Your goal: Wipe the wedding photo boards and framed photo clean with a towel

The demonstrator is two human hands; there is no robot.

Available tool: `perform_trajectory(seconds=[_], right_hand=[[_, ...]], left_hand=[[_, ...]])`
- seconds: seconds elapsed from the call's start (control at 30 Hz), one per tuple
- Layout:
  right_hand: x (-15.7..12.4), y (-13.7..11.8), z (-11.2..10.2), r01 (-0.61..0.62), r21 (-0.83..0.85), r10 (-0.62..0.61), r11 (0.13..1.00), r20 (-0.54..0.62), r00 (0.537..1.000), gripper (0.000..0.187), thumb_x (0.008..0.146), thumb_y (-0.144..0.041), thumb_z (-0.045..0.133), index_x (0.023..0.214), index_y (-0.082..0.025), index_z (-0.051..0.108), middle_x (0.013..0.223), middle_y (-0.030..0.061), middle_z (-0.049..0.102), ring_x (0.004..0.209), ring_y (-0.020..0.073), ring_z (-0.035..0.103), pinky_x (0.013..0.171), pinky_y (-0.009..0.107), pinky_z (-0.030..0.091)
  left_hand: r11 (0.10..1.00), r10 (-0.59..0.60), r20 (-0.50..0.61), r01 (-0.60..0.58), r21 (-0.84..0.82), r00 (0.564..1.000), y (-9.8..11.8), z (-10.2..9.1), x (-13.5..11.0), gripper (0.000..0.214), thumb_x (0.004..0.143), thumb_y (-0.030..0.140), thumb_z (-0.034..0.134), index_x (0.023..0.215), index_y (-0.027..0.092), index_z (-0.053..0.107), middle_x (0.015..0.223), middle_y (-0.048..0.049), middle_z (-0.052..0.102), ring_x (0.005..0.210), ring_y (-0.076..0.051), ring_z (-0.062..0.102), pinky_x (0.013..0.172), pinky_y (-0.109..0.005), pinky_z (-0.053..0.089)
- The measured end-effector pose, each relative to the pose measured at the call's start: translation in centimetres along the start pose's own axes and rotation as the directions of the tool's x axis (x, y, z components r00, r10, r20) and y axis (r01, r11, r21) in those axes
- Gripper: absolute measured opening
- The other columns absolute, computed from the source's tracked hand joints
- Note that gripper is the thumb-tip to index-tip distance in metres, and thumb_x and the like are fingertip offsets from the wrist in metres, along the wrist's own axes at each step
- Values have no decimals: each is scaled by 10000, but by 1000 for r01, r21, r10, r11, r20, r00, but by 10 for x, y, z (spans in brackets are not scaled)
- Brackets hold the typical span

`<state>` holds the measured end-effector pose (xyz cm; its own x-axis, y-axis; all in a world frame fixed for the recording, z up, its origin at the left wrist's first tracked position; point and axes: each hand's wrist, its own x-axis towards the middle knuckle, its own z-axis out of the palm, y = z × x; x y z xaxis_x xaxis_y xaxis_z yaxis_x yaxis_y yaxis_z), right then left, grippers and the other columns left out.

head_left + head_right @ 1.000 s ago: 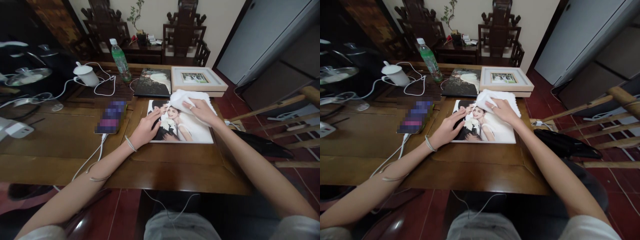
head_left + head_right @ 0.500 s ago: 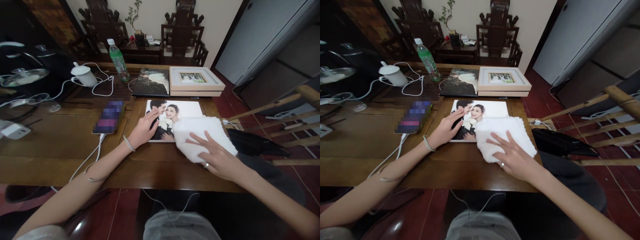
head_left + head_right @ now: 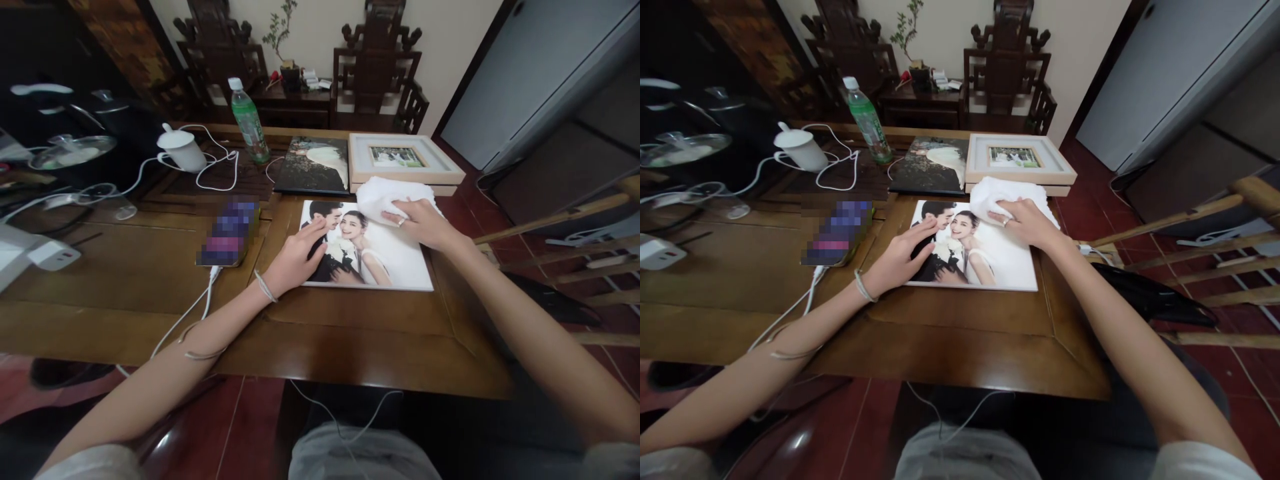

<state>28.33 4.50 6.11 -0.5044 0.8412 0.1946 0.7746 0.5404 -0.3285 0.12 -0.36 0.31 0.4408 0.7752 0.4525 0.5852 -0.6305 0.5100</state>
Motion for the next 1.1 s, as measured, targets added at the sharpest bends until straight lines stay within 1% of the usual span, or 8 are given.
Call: perform_trajectory(seconds=[0.13, 0.27, 0.47, 0.67, 0.77, 0.83, 1.0, 1.1], right_hand=[[-28, -15, 6, 22, -37, -22, 999, 1, 1000, 306, 944, -392, 382, 806, -221, 595, 899, 72, 696, 948, 312, 635, 907, 513, 415], [-81, -42, 8, 107, -25, -105, 994, 50, 993, 233, 896, -217, 403, 857, -231, 632, 1226, 92, 646, 1254, 348, 499, 972, 591, 414], [-135, -73, 2, 247, 19, -248, 969, 107, 963, 206, 840, -159, 486, 778, -275, 646, 1421, 90, 483, 1328, 277, 422, 1172, 483, 264], [-104, -61, -12, 117, 74, -130, 990, 192, 973, 242, 917, -304, 438, 807, -268, 651, 1023, 54, 720, 1089, 302, 625, 1047, 504, 408], [-69, -34, -12, 52, 60, -60, 997, 144, 988, 319, 939, -402, 399, 745, -243, 597, 722, 18, 660, 751, 252, 657, 915, 504, 471], [-47, -17, -8, 3, 44, -5, 999, 57, 998, 340, 936, -431, 408, 696, -235, 547, 678, 9, 615, 695, 228, 625, 874, 480, 480], [-18, -12, 10, -45, -5, 44, 999, -63, 997, 289, 949, -353, 397, 800, -205, 595, 852, 69, 686, 984, 306, 634, 1013, 587, 343], [-26, -39, 23, 54, -60, -55, 997, -10, 998, 263, 932, -223, 387, 1010, -178, 634, 1139, 123, 667, 1289, 346, 453, 1069, 678, 209]], left_hand=[[1000, -13, 1, 13, -5, 1000, 0, 0, 0, 378, 941, 250, 457, 1293, 147, 546, 1406, -140, 505, 1361, -249, 405, 1129, -503, 343], [1000, -3, 5, 3, -1, 1000, -1, 1, 1, 379, 938, 252, 456, 1290, 148, 550, 1408, -138, 504, 1358, -247, 410, 1130, -503, 341], [1000, 3, 2, -3, -2, 1000, -2, 1, 1, 391, 930, 245, 458, 1300, 153, 545, 1410, -134, 503, 1349, -251, 423, 1131, -507, 341], [1000, -3, 24, 3, 6, 1000, -1, -1, 2, 390, 931, 251, 460, 1291, 136, 551, 1408, -143, 502, 1348, -250, 425, 1133, -498, 339], [1000, -6, 32, 6, 0, 999, -1, -2, 2, 388, 932, 254, 459, 1284, 122, 554, 1405, -152, 503, 1350, -253, 421, 1136, -495, 335], [1000, -3, 31, 3, -12, 1000, -1, -2, 2, 383, 935, 248, 454, 1287, 133, 549, 1410, -142, 501, 1361, -248, 405, 1139, -494, 330], [999, -11, 3, 12, -45, 1000, 4, -3, 2, 368, 942, 244, 453, 1285, 152, 550, 1405, -129, 510, 1360, -244, 407, 1138, -487, 332], [995, -25, -91, 16, -102, 996, 8, -5, 4, 347, 947, 253, 463, 1260, 152, 571, 1374, -132, 543, 1310, -243, 474, 1126, -461, 354]])
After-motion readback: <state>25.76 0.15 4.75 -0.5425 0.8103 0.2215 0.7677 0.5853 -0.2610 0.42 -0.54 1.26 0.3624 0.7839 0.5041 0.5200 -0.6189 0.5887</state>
